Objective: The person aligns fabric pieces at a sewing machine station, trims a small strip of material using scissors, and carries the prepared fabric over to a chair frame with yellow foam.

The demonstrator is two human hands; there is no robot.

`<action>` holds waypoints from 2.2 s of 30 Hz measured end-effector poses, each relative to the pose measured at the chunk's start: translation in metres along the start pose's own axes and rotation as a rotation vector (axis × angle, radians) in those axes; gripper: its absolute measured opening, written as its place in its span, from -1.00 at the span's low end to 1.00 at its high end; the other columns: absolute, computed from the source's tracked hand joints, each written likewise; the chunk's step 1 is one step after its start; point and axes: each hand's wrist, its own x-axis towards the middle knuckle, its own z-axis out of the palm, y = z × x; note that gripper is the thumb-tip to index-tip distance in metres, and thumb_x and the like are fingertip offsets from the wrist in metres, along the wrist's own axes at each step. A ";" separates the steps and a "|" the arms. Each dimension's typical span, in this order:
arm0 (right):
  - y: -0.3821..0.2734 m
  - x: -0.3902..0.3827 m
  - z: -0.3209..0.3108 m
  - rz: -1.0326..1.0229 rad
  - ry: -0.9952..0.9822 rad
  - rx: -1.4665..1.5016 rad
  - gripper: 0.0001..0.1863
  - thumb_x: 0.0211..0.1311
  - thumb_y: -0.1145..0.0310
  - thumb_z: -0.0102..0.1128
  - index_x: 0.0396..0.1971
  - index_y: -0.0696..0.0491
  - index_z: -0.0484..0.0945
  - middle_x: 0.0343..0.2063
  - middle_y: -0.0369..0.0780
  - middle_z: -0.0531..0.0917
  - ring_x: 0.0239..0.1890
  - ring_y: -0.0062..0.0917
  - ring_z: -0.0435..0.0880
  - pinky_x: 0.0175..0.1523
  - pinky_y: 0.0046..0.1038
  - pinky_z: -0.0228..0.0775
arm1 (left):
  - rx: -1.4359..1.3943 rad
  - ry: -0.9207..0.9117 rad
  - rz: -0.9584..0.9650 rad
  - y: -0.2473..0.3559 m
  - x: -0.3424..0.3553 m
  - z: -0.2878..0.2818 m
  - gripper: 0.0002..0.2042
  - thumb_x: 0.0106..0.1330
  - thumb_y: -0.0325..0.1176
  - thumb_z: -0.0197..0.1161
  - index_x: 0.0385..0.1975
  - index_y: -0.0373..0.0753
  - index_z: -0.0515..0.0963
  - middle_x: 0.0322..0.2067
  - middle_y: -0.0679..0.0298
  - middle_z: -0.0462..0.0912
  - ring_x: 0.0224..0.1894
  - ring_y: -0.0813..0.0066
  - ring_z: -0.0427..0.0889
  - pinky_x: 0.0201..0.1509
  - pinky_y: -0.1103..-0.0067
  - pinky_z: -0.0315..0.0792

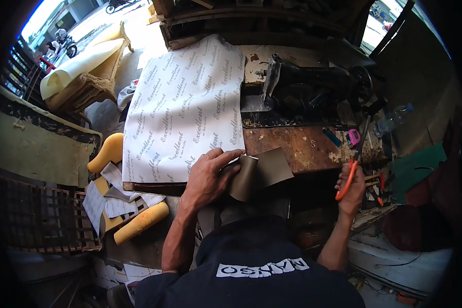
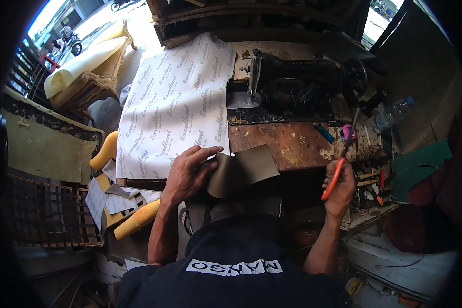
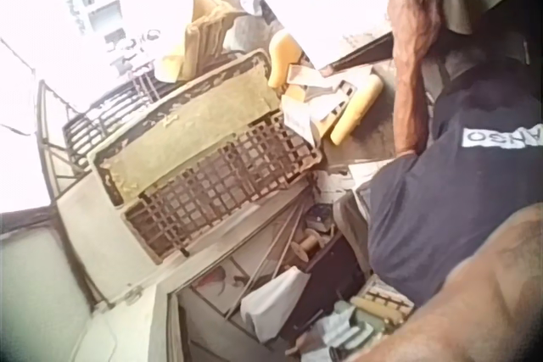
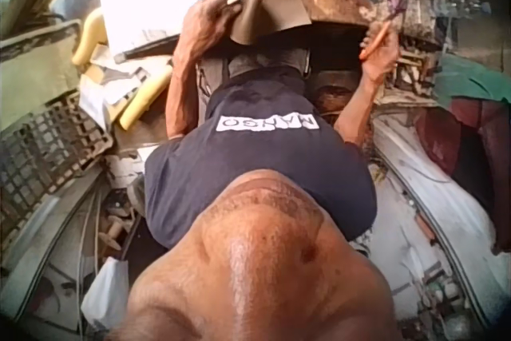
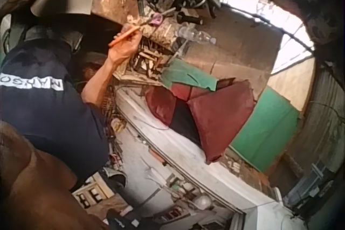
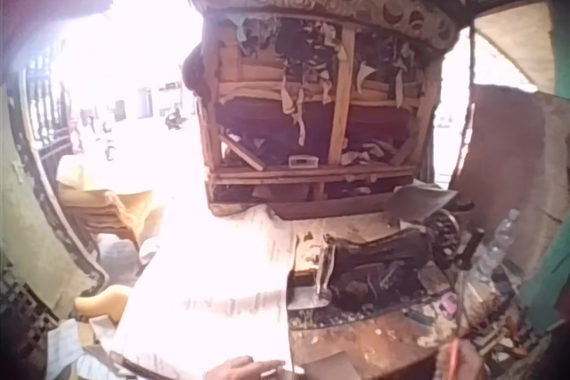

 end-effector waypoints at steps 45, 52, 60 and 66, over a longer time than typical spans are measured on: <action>-0.066 -0.011 0.068 -0.167 -0.148 0.824 -0.06 0.33 0.46 0.45 0.59 0.10 0.04 0.16 -0.13 0.56 0.20 -0.46 0.58 0.29 -0.35 0.51 | -0.280 -0.586 0.468 0.094 0.114 -0.031 -0.84 0.52 -0.34 0.24 -0.07 -0.28 0.56 -0.23 0.17 0.66 -0.04 0.37 0.64 0.19 0.32 0.51; -0.023 0.001 0.082 0.114 -0.058 0.616 -0.30 0.40 0.26 0.43 0.40 0.10 0.27 -0.01 -0.23 0.58 0.07 -0.40 0.65 0.14 -0.26 0.60 | -0.374 -0.776 0.323 0.078 0.126 -0.021 -0.86 0.55 -0.37 0.16 -0.09 -0.31 0.49 -0.23 0.16 0.65 -0.05 0.41 0.60 0.13 0.38 0.47; 0.050 -0.065 0.122 0.667 -0.918 1.089 -0.19 0.52 -0.34 -0.02 0.47 -0.02 0.33 0.31 -0.18 0.56 0.31 -0.26 0.60 0.26 -0.03 0.58 | -0.338 -0.830 0.491 0.095 0.135 -0.029 -0.85 0.56 -0.37 0.16 -0.03 -0.29 0.50 -0.16 0.18 0.64 0.03 0.38 0.60 0.22 0.34 0.47; 0.068 0.008 0.067 0.039 -0.633 1.389 -0.66 0.52 0.08 0.28 0.11 -0.05 0.65 -0.02 -0.32 0.77 0.06 -0.45 0.74 0.23 -0.34 0.59 | -0.264 -0.917 0.503 0.096 0.147 -0.023 -0.85 0.55 -0.36 0.20 -0.05 -0.28 0.59 -0.18 0.15 0.71 0.00 0.34 0.67 0.18 0.33 0.49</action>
